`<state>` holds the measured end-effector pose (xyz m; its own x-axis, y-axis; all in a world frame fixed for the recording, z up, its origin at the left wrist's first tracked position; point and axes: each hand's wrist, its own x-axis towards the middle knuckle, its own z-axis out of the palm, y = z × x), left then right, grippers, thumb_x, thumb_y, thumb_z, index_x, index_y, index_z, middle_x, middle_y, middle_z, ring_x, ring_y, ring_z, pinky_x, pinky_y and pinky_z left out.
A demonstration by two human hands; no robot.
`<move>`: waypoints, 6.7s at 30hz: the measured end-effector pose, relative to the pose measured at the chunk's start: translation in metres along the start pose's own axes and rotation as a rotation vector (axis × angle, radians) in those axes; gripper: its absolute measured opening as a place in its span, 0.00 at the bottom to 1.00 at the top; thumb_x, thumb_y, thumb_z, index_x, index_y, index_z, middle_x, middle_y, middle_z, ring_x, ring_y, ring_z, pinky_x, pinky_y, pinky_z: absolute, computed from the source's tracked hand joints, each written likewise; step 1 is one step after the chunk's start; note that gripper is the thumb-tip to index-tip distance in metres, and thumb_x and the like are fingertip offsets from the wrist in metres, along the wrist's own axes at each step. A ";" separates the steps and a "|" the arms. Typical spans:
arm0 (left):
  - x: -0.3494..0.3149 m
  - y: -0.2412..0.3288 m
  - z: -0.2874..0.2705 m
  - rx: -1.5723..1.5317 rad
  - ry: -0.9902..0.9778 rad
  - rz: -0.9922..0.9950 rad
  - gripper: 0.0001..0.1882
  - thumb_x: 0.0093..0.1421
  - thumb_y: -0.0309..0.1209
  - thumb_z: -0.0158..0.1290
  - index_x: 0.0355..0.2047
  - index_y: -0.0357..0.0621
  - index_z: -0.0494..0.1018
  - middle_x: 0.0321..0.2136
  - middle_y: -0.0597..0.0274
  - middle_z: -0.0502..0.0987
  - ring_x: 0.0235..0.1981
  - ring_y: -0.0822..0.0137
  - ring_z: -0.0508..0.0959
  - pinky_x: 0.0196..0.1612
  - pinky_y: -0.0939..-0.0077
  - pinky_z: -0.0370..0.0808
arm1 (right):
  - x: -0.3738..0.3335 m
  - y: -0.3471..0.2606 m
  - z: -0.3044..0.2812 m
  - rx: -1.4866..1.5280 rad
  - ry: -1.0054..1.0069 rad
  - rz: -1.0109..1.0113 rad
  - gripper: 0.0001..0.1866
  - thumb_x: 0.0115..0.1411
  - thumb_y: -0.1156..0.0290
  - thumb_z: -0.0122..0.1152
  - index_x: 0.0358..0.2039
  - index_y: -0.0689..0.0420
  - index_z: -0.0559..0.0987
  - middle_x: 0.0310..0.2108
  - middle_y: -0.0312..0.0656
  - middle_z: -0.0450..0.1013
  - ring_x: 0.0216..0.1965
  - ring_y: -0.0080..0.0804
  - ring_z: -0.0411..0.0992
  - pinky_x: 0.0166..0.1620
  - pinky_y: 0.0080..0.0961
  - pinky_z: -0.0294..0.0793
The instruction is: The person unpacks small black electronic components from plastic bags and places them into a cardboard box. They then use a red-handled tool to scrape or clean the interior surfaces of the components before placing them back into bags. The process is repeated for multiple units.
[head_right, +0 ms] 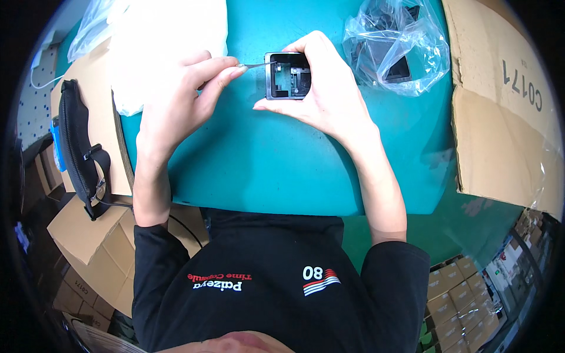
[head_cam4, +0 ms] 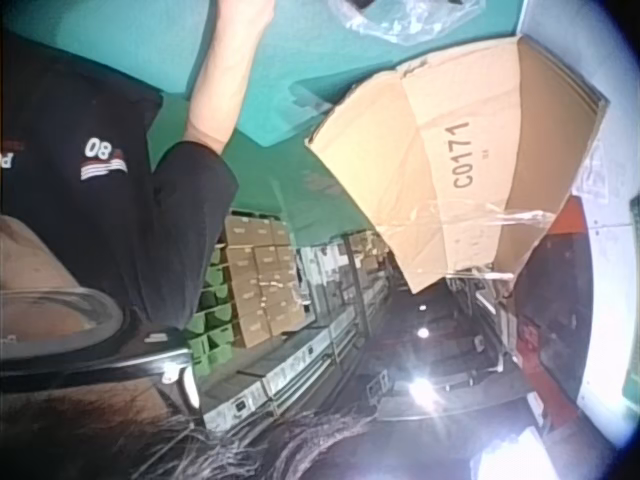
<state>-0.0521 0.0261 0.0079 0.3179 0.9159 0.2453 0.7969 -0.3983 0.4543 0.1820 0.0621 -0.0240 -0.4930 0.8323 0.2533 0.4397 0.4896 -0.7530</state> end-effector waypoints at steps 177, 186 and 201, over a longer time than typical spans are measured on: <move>-0.029 0.023 0.013 -0.120 0.163 0.113 0.13 0.55 0.32 0.67 0.40 0.44 0.83 0.20 0.63 0.72 0.18 0.66 0.74 0.21 0.72 0.69 | -0.024 -0.016 0.020 1.286 0.089 0.882 0.47 0.62 0.26 0.47 0.58 0.62 0.72 0.51 0.56 0.76 0.50 0.48 0.78 0.53 0.48 0.81; -0.028 0.023 0.015 -0.108 0.216 0.164 0.14 0.54 0.33 0.68 0.40 0.45 0.82 0.20 0.64 0.72 0.18 0.66 0.74 0.21 0.73 0.69 | -0.027 -0.016 0.022 1.334 0.062 0.907 0.50 0.60 0.24 0.48 0.61 0.62 0.69 0.53 0.56 0.75 0.51 0.47 0.78 0.54 0.48 0.81; -0.023 0.020 0.020 -0.537 0.053 0.014 0.41 0.43 0.39 0.76 0.57 0.42 0.71 0.47 0.55 0.75 0.33 0.65 0.75 0.41 0.71 0.77 | -0.023 -0.016 0.012 -0.134 0.155 -0.226 0.43 0.35 0.60 0.88 0.51 0.61 0.75 0.43 0.45 0.74 0.42 0.40 0.76 0.47 0.32 0.78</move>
<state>-0.0331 -0.0017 -0.0052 0.2888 0.9120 0.2912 0.4134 -0.3931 0.8213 0.1776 0.0315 -0.0247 -0.4732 0.7233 0.5028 0.4320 0.6880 -0.5831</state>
